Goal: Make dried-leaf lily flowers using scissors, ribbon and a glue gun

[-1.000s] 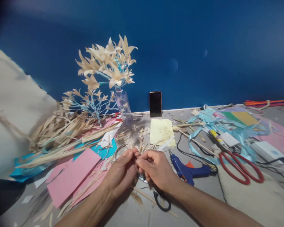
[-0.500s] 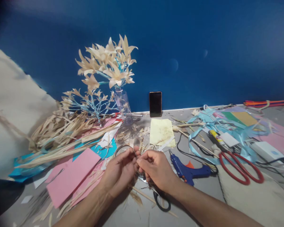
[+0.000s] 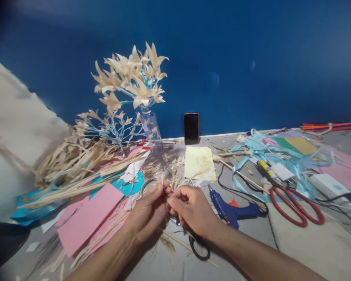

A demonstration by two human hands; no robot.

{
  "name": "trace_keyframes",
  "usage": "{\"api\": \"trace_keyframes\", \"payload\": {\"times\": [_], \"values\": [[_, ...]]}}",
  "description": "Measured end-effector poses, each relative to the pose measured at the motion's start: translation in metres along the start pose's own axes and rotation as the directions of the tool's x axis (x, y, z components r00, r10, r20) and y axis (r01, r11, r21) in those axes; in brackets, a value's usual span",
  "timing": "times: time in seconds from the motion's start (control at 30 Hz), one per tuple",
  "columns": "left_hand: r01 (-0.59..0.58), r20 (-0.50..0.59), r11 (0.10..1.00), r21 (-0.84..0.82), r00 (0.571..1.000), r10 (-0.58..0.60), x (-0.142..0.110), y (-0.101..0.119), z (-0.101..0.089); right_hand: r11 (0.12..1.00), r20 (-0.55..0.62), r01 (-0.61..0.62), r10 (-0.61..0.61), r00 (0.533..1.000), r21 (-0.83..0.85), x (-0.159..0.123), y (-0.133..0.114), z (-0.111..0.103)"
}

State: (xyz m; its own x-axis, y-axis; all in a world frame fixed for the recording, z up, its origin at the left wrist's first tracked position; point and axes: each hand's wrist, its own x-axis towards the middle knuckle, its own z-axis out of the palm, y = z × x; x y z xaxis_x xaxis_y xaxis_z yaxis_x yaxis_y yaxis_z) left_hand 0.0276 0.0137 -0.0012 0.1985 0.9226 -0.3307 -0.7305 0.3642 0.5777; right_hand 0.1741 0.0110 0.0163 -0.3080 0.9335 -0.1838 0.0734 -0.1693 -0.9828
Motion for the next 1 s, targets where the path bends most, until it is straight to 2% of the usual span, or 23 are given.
{"api": "trace_keyframes", "payload": {"times": [0.17, 1.0], "values": [[-0.009, 0.038, 1.000, 0.007, 0.999, 0.008, 0.0001, 0.0001, -0.0004, 1.000, 0.000, 0.014, -0.014, 1.000, 0.011, -0.0010, -0.0024, -0.0004], [-0.046, 0.025, 0.998, 0.053, 0.999, 0.045, -0.0012, -0.0066, -0.0001, 0.997, -0.026, 0.021, -0.019, 0.999, 0.076, -0.0019, 0.0036, 0.0037]]}}
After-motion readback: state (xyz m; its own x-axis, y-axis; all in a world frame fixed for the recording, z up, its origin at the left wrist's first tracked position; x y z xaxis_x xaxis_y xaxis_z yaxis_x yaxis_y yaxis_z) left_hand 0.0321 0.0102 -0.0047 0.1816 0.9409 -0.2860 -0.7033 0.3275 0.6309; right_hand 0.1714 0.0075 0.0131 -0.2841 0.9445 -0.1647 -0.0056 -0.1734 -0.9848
